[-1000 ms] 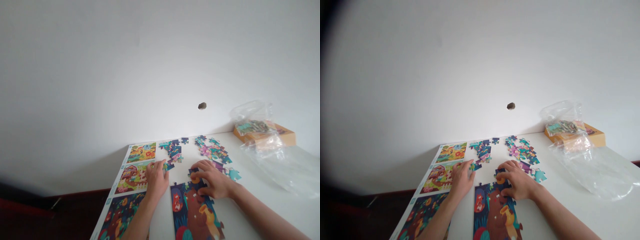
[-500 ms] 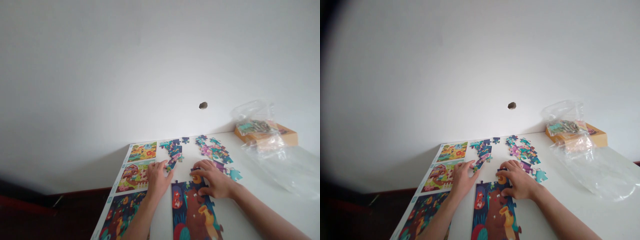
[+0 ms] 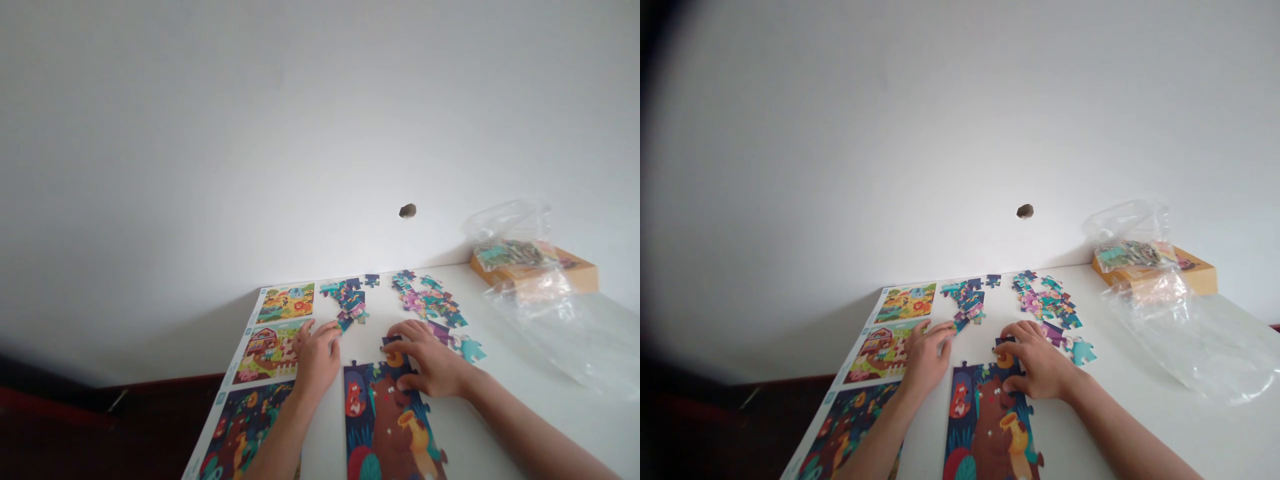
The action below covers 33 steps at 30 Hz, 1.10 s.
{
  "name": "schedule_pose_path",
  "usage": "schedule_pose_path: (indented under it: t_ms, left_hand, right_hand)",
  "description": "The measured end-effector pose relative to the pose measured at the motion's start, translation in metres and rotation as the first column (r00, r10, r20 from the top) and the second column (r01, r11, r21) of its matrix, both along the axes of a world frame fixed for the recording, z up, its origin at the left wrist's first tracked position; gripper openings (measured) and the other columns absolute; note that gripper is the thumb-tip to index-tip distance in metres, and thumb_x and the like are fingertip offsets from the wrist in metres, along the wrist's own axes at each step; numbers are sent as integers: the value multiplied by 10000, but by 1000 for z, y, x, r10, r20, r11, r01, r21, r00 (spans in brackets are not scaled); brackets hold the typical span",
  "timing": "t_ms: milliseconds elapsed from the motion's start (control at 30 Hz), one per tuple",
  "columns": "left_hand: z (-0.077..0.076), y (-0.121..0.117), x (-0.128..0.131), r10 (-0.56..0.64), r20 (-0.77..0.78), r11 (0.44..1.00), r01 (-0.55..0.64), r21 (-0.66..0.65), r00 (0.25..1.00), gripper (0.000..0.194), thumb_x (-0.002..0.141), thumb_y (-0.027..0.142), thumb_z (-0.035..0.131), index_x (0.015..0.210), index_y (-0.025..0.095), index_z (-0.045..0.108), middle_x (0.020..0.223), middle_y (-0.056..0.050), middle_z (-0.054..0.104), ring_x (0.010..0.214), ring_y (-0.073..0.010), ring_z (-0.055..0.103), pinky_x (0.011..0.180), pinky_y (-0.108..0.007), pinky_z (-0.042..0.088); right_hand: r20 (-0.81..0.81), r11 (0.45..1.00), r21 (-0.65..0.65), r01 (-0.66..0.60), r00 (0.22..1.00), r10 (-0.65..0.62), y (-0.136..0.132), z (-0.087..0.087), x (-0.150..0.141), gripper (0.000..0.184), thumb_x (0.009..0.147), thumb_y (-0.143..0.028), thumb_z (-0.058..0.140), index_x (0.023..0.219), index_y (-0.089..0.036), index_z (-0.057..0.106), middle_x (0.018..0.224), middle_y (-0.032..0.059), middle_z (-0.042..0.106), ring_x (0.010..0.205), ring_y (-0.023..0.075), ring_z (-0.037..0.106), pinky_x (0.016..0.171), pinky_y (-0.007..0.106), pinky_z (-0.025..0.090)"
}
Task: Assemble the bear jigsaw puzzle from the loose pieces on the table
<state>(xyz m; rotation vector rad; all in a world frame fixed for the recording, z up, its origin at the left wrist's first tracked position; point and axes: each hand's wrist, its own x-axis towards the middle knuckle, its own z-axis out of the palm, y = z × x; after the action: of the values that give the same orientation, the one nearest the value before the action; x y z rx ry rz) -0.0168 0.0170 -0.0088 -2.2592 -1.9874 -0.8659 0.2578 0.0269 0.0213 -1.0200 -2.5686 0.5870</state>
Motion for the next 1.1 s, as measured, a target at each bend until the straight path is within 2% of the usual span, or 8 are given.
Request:
schedule_pose_path:
  t_ms: [100,200,267,367,433,500,600,1100]
  left_hand:
    - [6,-2,2,-31,3,999,31,-8,1000,355,752,45,560,933,287,745,1158,25,716,1212,-337,478,1027,-573,343]
    - [16,-7,5,-193,24,981,193,-20,981,269,781,115,602,936,283,744,1236,9,676,1269,-327,439,1070,-559,324]
    - [22,-12,8,-348,41,933,350,-85,937,217,800,238,678,999,296,743,1316,7,628,1341,-346,366,1102,-563,293]
    - [26,-17,12,-509,88,832,516,-205,856,439,698,456,822,1108,339,721,1367,-8,592,1390,-389,299,1121,-597,249]
    - [25,-18,14,-539,109,798,548,-252,835,536,643,502,857,1138,358,708,1368,-19,591,1396,-399,295,1124,-626,218]
    - [23,-18,15,-535,116,795,545,-268,837,535,644,492,863,1140,366,705,1369,-19,590,1402,-399,289,1125,-647,194]
    - [22,-17,15,-527,118,796,537,-279,842,520,658,490,857,1140,367,705,1376,-17,587,1409,-403,274,1125,-660,182]
    - [22,-16,14,-528,160,776,550,-308,834,542,686,594,799,1157,342,710,1386,-40,577,1421,-401,244,1143,-641,153]
  right_hand:
    - [3,1000,6,-4,1000,4,-1,2,0,491,745,-511,731,1182,-299,665,1224,91,565,1110,304,505,998,479,356]
    - [8,1000,21,-9,1000,8,-1,2,0,486,738,-528,734,1161,-296,672,1217,90,572,1098,302,514,990,475,367]
    - [13,998,56,-1,1000,0,0,-1,1,456,753,-525,723,1148,-303,673,1212,86,578,1098,296,519,987,468,374]
    - [11,972,173,162,986,-166,6,-9,6,343,849,-445,632,1157,-295,662,1187,92,598,1099,286,533,975,459,384]
    - [-1,876,258,407,907,-421,12,-15,11,289,901,-359,543,1149,-264,657,1140,107,618,1077,292,551,941,464,399]
    - [5,705,317,635,742,-671,17,-21,18,296,910,-328,496,1144,-236,651,1120,130,621,1052,319,562,899,490,410]
    - [69,554,358,752,570,-819,23,-27,28,342,894,-396,507,1161,-230,642,1127,159,610,1025,362,568,867,533,408]
    - [181,618,264,740,592,-786,23,-27,23,356,888,-357,491,1198,-252,630,1163,118,613,1090,317,551,946,510,343]
